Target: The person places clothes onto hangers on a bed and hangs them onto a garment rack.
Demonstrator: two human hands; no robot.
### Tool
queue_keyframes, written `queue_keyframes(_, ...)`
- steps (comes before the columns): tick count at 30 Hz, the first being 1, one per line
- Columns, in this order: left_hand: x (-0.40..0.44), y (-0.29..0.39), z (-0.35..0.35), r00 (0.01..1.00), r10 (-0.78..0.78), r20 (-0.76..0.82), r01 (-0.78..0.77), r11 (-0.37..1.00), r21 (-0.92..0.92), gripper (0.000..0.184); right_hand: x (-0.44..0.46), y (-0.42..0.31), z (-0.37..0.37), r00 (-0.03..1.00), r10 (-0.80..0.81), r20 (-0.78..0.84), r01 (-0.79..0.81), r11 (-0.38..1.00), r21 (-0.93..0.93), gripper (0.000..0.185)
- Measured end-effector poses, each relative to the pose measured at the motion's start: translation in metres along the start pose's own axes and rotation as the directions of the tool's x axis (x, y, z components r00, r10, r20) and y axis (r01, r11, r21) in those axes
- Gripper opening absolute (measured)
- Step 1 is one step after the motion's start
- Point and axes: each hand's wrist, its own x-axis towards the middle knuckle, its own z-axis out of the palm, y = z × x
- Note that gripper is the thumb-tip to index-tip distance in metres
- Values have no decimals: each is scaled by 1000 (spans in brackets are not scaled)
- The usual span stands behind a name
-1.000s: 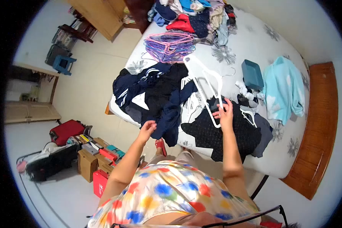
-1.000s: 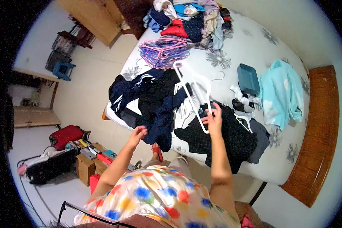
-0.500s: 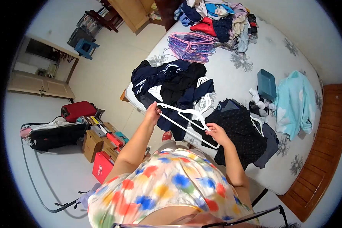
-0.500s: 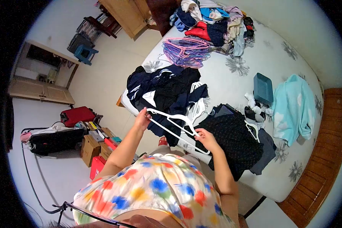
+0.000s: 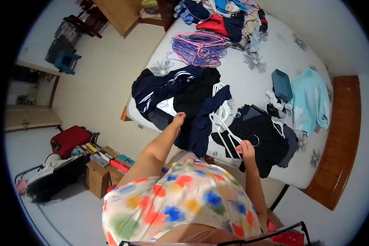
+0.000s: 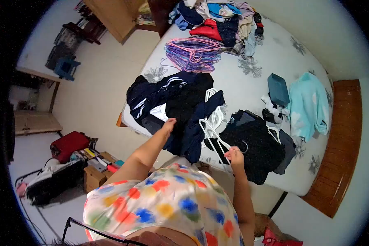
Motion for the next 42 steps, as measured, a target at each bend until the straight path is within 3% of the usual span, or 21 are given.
queue_keyframes(3,51,-14,-17,996,-26,-90,34,995,92,33,-34,-4,9,979,145,-140,-145,989,16,24)
queue_keyframes(6,77,-15,-18,998,-62,15,62,998,-10,44,-66,0,14,951,196,-239,-189,981,51,27)
queue_keyframes(9,112,-35,8,983,-177,-39,174,982,-71,44,-93,4,19,936,217,-277,-181,972,148,25)
queue_keyframes(10,53,18,4,986,-153,-58,142,977,-159,42,-100,4,23,928,209,-309,-154,969,191,25)
queue_keyframes(13,30,40,12,991,98,87,-57,920,-387,37,-105,15,29,905,180,-385,-113,975,191,23)
queue_keyframes(14,18,55,23,997,75,-12,-75,928,-365,33,-104,15,28,904,172,-391,-102,975,195,22)
queue_keyframes(15,8,68,34,998,-56,-29,38,899,-436,29,-100,8,31,905,164,-394,-90,976,199,21)
queue_keyframes(17,-58,123,32,988,-113,108,152,863,-482,21,-91,-5,38,916,124,-382,-41,975,219,21)
queue_keyframes(19,-59,121,32,877,-14,481,238,881,-409,16,-78,-20,43,934,54,-352,38,968,249,26)
queue_keyframes(20,-77,125,34,826,18,564,252,883,-397,14,-71,-29,47,953,85,-290,27,932,363,30)
queue_keyframes(21,-86,123,36,792,69,607,182,922,-342,6,-63,-43,52,969,109,-223,9,883,469,34)
queue_keyframes(23,-123,136,35,709,173,683,95,937,-337,4,-43,-59,63,979,154,-136,-108,950,293,39)
queue_keyframes(25,-150,140,33,628,336,702,-331,932,-150,10,-31,-80,81,992,106,-74,-79,951,298,42)
queue_keyframes(26,-158,143,29,538,352,766,-522,853,-25,16,-27,-93,92,995,82,-51,-63,951,303,45)
queue_keyframes(27,-167,135,30,347,647,679,-840,537,-82,15,-24,-105,103,998,60,-28,-49,950,308,47)
queue_keyframes(29,-209,152,11,182,675,715,-968,249,11,19,-18,-129,123,997,80,-24,-68,945,320,51)
queue_keyframes(31,-232,156,1,95,638,764,-986,164,-14,30,-5,-128,136,990,-73,-122,99,969,225,44)
queue_keyframes(33,-241,155,-6,9,685,728,-990,107,-88,31,3,-121,135,977,-90,-196,122,980,160,35)
queue_keyframes(38,-212,160,-28,164,741,651,-965,257,-49,33,9,-109,113,923,-273,-270,324,932,165,36)
queue_keyframes(39,-198,151,-31,287,753,592,-947,318,54,49,1,-121,108,905,-328,-272,382,907,176,35)
queue_keyframes(42,-183,148,-34,409,741,533,-913,327,245,87,-35,-175,98,898,-337,-284,412,870,271,33)
